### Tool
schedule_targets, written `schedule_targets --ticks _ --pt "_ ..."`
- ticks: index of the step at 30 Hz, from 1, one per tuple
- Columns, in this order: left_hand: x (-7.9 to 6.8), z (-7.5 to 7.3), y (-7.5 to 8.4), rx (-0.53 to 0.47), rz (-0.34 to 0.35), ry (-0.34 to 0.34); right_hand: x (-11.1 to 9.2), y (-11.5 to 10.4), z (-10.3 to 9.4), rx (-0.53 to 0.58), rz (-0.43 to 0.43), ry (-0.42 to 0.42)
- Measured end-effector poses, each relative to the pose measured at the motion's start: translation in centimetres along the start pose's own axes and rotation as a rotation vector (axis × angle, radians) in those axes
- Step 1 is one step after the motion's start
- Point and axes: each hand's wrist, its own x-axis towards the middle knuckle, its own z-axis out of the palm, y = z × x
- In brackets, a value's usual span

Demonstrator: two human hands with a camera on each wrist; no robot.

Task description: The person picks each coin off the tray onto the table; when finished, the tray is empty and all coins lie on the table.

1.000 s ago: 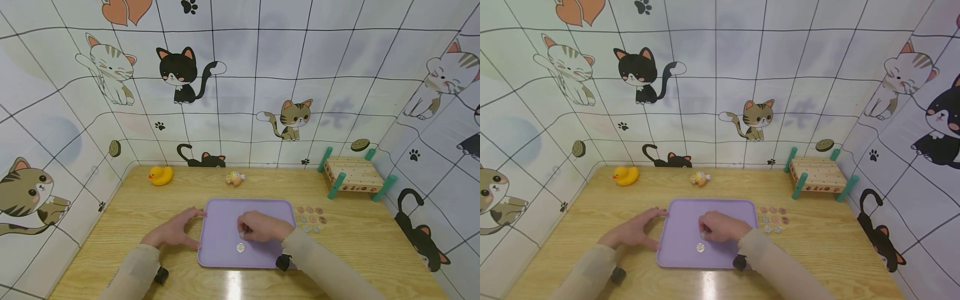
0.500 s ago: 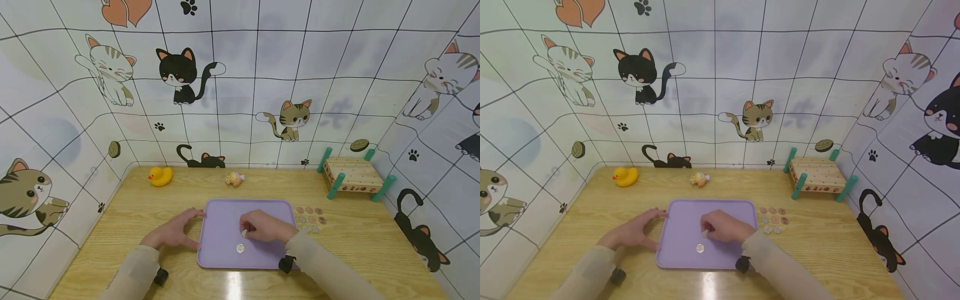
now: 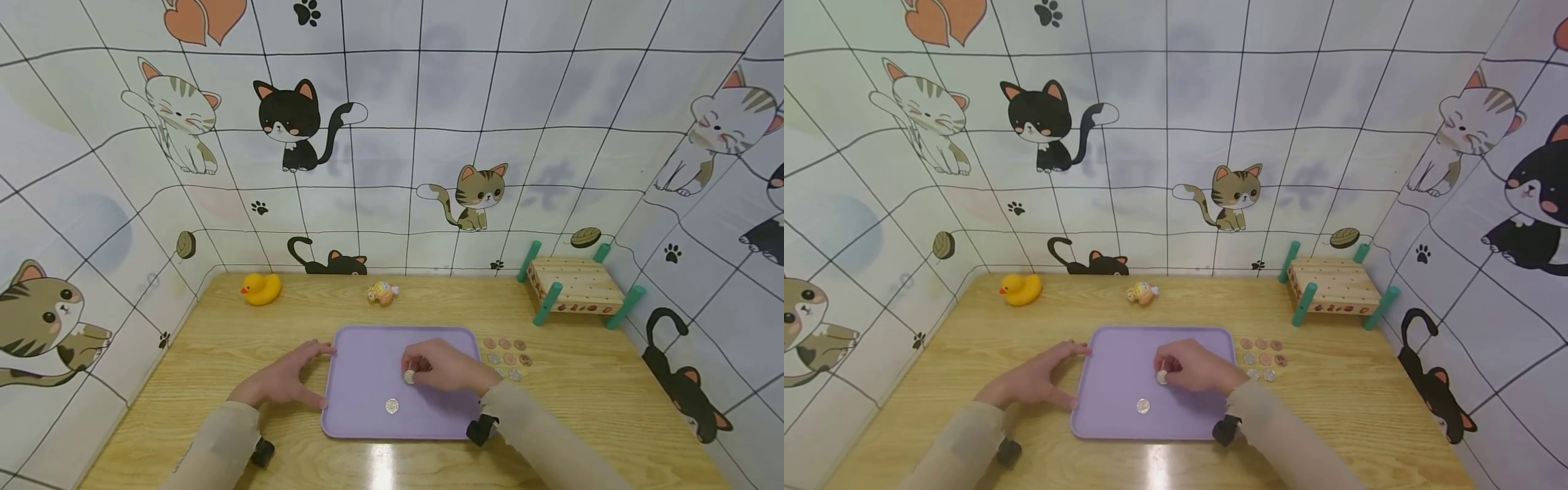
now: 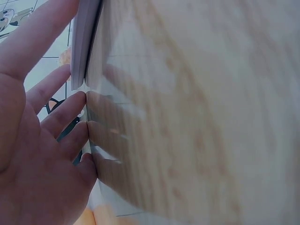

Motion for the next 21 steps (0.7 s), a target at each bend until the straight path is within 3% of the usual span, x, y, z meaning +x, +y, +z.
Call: schedule_targets --ticks 12,21 --pt "0.1 -0.4 0.0 0.015 0.001 -0.005 -1.8 1.7 -1.9 0.03 0.022 0.048" --pt "0.0 -0.8 0.3 0.0 0.051 -0.017 -4.2 2.4 -3.5 0.099 0.06 0.08"
